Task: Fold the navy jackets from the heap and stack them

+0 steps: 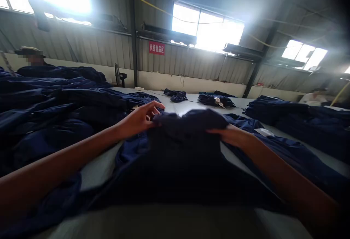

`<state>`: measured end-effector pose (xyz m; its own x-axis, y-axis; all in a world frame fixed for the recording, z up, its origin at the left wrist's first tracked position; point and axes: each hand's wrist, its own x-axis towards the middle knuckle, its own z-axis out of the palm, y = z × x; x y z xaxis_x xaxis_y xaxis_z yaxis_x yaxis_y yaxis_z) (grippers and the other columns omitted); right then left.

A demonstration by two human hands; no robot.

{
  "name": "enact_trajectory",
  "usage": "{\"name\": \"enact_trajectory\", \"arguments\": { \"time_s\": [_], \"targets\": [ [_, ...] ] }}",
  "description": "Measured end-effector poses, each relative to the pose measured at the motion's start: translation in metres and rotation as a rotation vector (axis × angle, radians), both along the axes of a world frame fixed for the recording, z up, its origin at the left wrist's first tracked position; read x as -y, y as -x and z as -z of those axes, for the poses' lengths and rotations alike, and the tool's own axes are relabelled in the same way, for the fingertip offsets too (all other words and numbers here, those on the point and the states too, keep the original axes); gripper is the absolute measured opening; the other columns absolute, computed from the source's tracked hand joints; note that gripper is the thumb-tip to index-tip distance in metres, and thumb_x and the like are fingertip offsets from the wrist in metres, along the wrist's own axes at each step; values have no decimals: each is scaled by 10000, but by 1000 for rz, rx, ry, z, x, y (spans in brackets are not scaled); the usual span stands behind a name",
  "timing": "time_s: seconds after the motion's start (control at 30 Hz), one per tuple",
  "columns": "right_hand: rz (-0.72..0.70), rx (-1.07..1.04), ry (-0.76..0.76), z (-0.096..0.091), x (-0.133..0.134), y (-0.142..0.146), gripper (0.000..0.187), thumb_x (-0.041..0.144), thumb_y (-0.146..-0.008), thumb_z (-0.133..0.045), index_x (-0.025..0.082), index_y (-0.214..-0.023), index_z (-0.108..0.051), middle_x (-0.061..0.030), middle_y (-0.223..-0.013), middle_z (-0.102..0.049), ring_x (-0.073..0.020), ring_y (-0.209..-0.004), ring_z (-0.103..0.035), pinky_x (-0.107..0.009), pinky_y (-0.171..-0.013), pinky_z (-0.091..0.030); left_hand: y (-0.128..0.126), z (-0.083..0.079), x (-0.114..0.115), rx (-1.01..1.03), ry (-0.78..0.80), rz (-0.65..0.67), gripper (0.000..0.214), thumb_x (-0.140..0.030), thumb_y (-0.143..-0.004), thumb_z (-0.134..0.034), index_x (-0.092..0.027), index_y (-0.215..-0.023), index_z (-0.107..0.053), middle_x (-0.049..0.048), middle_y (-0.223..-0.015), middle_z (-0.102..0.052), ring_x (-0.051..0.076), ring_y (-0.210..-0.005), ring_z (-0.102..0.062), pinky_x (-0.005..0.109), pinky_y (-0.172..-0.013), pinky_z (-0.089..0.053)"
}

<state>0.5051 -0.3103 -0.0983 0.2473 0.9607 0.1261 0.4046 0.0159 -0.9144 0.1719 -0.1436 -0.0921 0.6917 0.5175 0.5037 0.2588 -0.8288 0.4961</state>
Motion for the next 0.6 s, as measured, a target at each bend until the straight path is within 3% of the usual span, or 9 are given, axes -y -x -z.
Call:
{"name": "enact_trajectory", "arguments": {
  "time_s": [0.07,0.13,0.2,0.27,0.33,0.4,0.5,0.6],
  "targets": [
    [24,72,116,7,-49,-4,602,358,-870,-799,171,-1411,-615,-140,-1324,-724,-232,-1137,-717,-360,-964,-587,-13,-3,-35,-20,9,-107,710,-332,-794,-795,-147,-1426,-527,68,-1121,-635,160,-800,-605,326,-778,-533],
    [99,213,245,23,-81,-11,702,324,-889,-784,135,-1507,-510,-181,-1278,-735,-257,-1107,-725,-402,-965,-579,-22,15,-58,-71,44,-238,848,-270,-755,-825,-71,-1483,-439,141,-1215,-613,212,-905,-627,379,-856,-539],
    [139,330,283,41,-95,-17,785,308,-877,-793,82,-1549,-454,-217,-1233,-740,-294,-1095,-725,-447,-999,-557,-27,41,-66,-72,47,-304,819,-272,-823,-763,-34,-1512,-389,196,-1296,-588,249,-1014,-638,411,-949,-525],
    [108,397,237,59,-95,-18,697,327,-904,-754,89,-1516,-519,-214,-1284,-719,-303,-1155,-700,-437,-1065,-512,-29,67,-62,-107,8,-237,658,-328,-935,-643,-59,-1499,-439,201,-1343,-590,259,-1112,-642,408,-1033,-497],
    [17,522,176,79,-86,-9,539,396,-954,-678,164,-1438,-627,-166,-1355,-697,-302,-1227,-665,-426,-1106,-476,-28,93,-52,-265,-38,-72,524,-415,-1015,-534,-131,-1455,-544,176,-1394,-605,271,-1238,-621,408,-1110,-454],
    [-63,722,167,104,-75,8,517,474,-978,-618,229,-1433,-648,-138,-1419,-667,-326,-1302,-621,-466,-1122,-459,-26,117,-42,-462,-65,59,516,-496,-1059,-448,-206,-1463,-583,154,-1513,-565,308,-1404,-527,479,-1195,-371],
    [-43,925,265,147,-63,37,636,560,-1023,-507,253,-1580,-498,-170,-1625,-470,-380,-1489,-445,-581,-1177,-374,-22,153,-35,-613,4,63,603,-580,-1087,-354,-276,-1600,-443,133,-1674,-405,342,-1556,-344,629,-1252,-214],
    [-28,940,310,180,-58,52,651,593,-1081,-334,265,-1640,-398,-163,-1716,-307,-357,-1590,-269,-628,-1239,-241,-20,182,-35,-597,71,14,637,-617,-1097,-286,-293,-1638,-378,117,-1700,-362,322,-1585,-292,657,-1270,-129]
  ]
}}
